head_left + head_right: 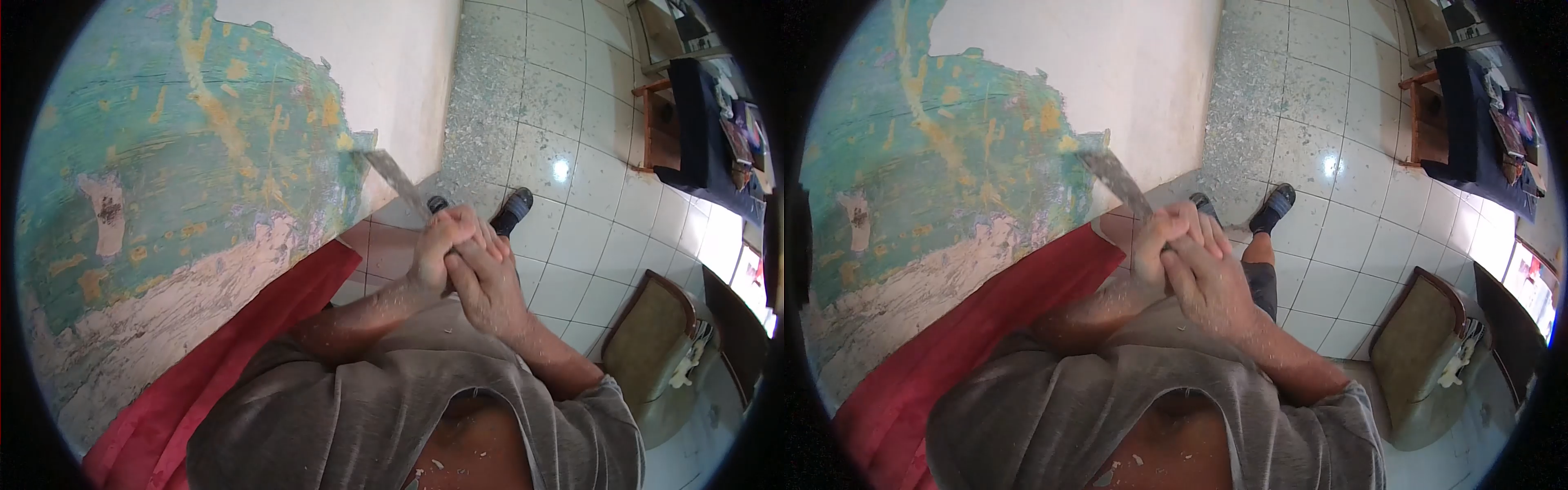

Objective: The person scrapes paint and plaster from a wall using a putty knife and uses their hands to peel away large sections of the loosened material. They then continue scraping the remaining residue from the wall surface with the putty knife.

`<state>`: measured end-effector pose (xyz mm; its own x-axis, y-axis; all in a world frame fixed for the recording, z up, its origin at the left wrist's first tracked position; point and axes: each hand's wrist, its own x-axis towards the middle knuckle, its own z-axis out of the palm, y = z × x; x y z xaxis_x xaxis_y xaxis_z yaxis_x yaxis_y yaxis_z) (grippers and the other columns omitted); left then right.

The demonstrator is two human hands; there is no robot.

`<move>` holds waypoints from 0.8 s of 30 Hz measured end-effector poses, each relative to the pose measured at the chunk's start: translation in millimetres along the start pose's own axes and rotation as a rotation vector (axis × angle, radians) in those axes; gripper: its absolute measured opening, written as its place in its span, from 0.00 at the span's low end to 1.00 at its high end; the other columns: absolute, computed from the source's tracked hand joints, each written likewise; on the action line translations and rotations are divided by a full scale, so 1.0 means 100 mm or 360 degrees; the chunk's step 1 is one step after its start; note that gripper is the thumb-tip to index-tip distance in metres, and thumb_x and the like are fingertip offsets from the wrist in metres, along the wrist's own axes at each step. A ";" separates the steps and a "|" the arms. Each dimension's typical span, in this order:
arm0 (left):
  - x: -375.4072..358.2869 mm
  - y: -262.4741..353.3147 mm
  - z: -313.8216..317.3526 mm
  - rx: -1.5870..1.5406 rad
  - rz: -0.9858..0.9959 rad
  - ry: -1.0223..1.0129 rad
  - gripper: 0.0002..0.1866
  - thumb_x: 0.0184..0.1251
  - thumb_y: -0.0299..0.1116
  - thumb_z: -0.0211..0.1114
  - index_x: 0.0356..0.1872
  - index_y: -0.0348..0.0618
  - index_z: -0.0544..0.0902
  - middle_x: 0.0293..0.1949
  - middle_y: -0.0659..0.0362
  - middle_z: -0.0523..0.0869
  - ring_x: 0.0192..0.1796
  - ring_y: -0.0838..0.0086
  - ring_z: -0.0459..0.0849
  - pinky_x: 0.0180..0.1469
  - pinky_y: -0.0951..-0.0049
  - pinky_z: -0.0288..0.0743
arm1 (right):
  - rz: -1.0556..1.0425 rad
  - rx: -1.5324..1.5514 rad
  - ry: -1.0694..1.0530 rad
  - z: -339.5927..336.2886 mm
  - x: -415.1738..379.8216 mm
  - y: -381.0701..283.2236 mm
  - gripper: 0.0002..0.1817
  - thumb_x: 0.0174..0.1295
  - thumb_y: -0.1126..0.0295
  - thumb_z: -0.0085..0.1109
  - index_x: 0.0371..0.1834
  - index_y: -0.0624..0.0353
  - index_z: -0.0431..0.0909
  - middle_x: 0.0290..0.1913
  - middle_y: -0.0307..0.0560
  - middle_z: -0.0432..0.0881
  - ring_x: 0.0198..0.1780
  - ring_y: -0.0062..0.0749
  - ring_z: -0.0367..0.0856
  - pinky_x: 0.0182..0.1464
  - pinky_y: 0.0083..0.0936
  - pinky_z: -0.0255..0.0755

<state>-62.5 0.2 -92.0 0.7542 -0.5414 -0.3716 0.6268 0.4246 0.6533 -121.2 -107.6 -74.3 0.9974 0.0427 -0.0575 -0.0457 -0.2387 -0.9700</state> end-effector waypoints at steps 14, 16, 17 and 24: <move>-0.11 0.16 0.07 0.0188 -0.0025 -0.0090 0.17 0.65 0.42 0.50 0.19 0.43 0.72 0.22 0.51 0.79 0.32 0.64 0.79 0.45 0.62 0.76 | -0.0057 0.0032 0.0122 0.08 0.03 -0.23 0.16 0.65 0.73 0.50 0.53 0.66 0.79 0.49 0.60 0.79 0.51 0.51 0.79 0.52 0.38 0.72; 0.18 0.27 -0.17 0.0005 0.0102 -0.0107 0.17 0.66 0.42 0.50 0.21 0.42 0.72 0.23 0.51 0.79 0.33 0.63 0.81 0.46 0.60 0.75 | -0.0235 -0.0108 0.0172 0.13 0.47 -0.09 0.18 0.66 0.73 0.50 0.57 0.66 0.78 0.50 0.59 0.79 0.52 0.53 0.79 0.53 0.37 0.73; 0.35 0.48 -0.09 0.0039 0.0013 0.0135 0.17 0.66 0.41 0.50 0.21 0.42 0.72 0.23 0.50 0.80 0.34 0.62 0.81 0.46 0.60 0.75 | 0.0135 0.0184 0.0049 0.14 0.67 -0.08 0.15 0.66 0.73 0.50 0.52 0.64 0.79 0.49 0.59 0.79 0.51 0.56 0.78 0.52 0.42 0.72; 0.01 0.05 0.02 -0.0026 0.0039 -0.0155 0.16 0.68 0.40 0.50 0.24 0.42 0.72 0.23 0.51 0.80 0.36 0.61 0.81 0.47 0.60 0.75 | -0.0201 -0.0041 0.0174 -0.05 0.16 -0.17 0.11 0.66 0.70 0.54 0.47 0.62 0.81 0.45 0.60 0.81 0.48 0.57 0.80 0.49 0.42 0.73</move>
<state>-58.6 0.6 -88.1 0.7471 -0.5984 -0.2895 0.6123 0.4500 0.6500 -103.9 -108.1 -57.4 0.9953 -0.0316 0.0920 0.0805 -0.2632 -0.9614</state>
